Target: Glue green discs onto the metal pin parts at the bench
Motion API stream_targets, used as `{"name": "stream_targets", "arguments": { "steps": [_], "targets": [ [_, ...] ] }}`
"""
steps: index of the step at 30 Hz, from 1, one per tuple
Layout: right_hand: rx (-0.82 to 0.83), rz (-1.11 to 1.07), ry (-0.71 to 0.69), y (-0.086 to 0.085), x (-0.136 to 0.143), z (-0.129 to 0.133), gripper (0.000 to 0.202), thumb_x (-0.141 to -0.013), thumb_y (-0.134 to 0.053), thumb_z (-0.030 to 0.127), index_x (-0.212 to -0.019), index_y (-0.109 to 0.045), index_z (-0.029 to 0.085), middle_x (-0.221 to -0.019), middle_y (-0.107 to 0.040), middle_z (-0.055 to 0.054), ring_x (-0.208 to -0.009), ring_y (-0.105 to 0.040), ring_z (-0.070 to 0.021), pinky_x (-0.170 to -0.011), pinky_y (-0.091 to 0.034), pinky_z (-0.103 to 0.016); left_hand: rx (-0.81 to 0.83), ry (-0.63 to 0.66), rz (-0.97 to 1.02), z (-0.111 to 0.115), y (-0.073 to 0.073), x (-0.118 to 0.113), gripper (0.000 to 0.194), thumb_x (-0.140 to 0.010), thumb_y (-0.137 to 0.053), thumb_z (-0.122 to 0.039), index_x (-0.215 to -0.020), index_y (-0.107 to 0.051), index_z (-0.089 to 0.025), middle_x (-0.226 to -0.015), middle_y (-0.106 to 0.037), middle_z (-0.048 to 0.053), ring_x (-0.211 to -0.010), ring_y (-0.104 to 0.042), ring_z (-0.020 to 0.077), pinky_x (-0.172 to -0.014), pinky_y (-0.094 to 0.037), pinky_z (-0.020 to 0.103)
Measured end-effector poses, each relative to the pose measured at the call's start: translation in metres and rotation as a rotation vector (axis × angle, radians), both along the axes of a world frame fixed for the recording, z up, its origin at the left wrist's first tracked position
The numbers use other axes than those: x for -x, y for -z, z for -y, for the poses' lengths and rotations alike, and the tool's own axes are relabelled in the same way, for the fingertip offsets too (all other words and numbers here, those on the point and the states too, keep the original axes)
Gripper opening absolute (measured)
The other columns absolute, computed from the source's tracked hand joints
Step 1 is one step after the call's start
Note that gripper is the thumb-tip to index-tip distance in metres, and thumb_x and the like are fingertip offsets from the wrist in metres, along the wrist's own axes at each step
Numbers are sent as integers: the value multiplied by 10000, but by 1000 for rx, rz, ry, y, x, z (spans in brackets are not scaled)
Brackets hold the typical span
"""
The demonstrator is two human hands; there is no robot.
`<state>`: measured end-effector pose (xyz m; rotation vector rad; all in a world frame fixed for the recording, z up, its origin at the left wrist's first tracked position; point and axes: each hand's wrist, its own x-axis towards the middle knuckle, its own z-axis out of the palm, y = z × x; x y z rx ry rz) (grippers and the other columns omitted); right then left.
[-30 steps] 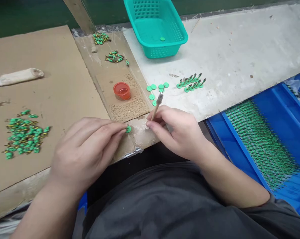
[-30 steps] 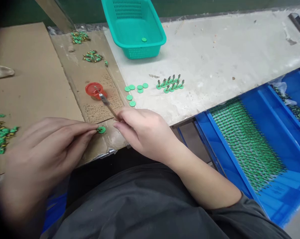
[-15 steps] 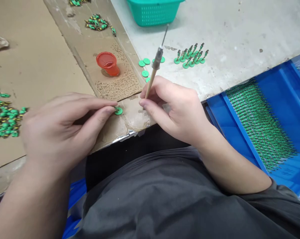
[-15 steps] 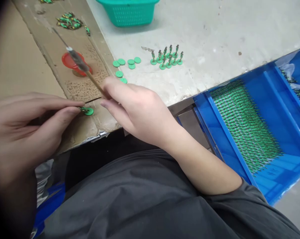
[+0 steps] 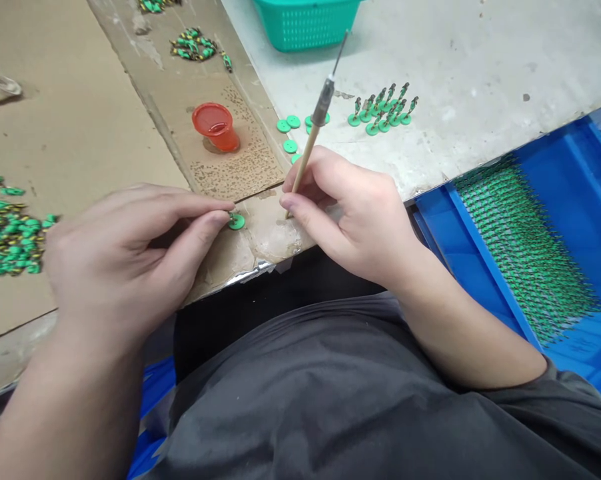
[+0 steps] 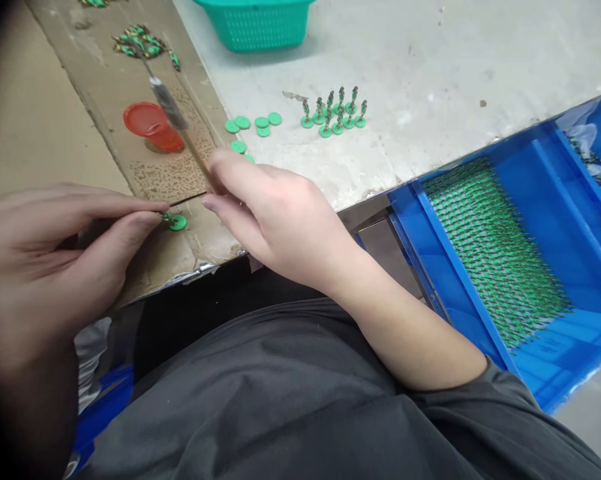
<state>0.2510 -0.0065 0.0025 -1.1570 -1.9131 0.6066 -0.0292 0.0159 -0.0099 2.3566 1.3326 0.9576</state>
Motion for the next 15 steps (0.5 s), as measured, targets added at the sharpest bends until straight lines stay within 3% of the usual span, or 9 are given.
{"name": "stream_targets", "arguments": {
  "steps": [6, 15],
  "targets": [
    [-25, 22, -29, 1, 1, -2, 164, -1197, -580, 375, -1186, -672, 239, -1130, -827, -66, -1022, -821, -232, -934, -648, -355, 2, -9, -1, 0, 0, 1, 145, -1094, -797, -373, -1145, -904, -290, -1093, -888, 48, -990, -820, 220, -865, -555, 358],
    [-58, 231, -49, -3, -2, -2, 230, -1204, -533, 342, -1263, -716, 217, -1099, -820, -29, -987, -795, -225, -888, -584, -340, 27, 31, 45, 1, 2, 5, 114, -1064, -835, -364, -1151, -906, -345, -1076, -878, 9, -979, -805, 206, -887, -574, 357]
  ]
}}
